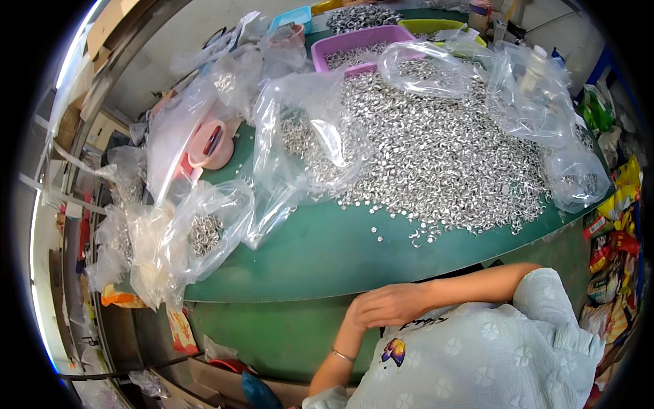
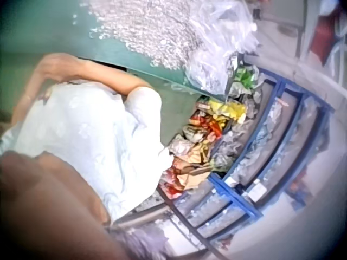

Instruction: The person sorts small metal clover-shaped components by hand on a green workbench, picking them up from a pile and placing them into separate groups.

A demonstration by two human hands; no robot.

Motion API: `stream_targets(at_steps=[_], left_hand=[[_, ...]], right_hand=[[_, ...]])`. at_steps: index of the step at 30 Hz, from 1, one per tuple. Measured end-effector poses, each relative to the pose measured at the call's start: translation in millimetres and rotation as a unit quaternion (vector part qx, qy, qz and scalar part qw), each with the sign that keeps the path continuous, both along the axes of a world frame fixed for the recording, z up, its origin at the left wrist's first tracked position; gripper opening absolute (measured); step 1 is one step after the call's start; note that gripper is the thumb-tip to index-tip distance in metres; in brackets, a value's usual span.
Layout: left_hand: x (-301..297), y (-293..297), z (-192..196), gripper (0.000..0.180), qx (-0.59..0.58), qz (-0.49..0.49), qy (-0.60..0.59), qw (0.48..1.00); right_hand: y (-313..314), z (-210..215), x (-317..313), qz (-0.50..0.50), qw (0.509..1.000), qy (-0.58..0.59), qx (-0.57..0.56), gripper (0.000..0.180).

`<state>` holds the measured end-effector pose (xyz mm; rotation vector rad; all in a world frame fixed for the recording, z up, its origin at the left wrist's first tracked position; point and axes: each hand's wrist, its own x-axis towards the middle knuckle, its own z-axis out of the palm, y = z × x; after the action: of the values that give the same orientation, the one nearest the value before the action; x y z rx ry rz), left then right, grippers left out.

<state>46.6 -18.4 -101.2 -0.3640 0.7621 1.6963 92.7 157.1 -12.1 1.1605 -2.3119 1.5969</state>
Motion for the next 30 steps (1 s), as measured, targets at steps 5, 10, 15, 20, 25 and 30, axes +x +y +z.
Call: stream_targets(at_steps=[5,10,15,20,25,30], left_hand=[[20,-4,28,0.016,0.077,0.050,-0.221,0.971],[8,46,124,0.020,0.061,0.026,-0.176,0.982],[-57,193,177,0.027,0.072,0.158,-0.108,0.979],[-132,352,243,0.049,0.183,0.236,-0.045,0.953],[-152,377,235,0.068,0.177,0.129,0.207,0.954],[-100,285,226,0.047,0.117,0.047,0.463,0.877]], right_hand=[[40,38,15,-0.214,0.971,-0.070,-0.077,0.027],[77,45,43,-0.394,0.887,-0.100,-0.220,0.029],[106,39,64,-0.452,0.803,-0.119,-0.370,0.033],[128,41,69,-0.467,0.794,-0.091,-0.378,0.033],[155,46,71,-0.541,0.784,-0.083,-0.292,0.029],[167,45,84,-0.590,0.804,-0.066,-0.021,0.031]])
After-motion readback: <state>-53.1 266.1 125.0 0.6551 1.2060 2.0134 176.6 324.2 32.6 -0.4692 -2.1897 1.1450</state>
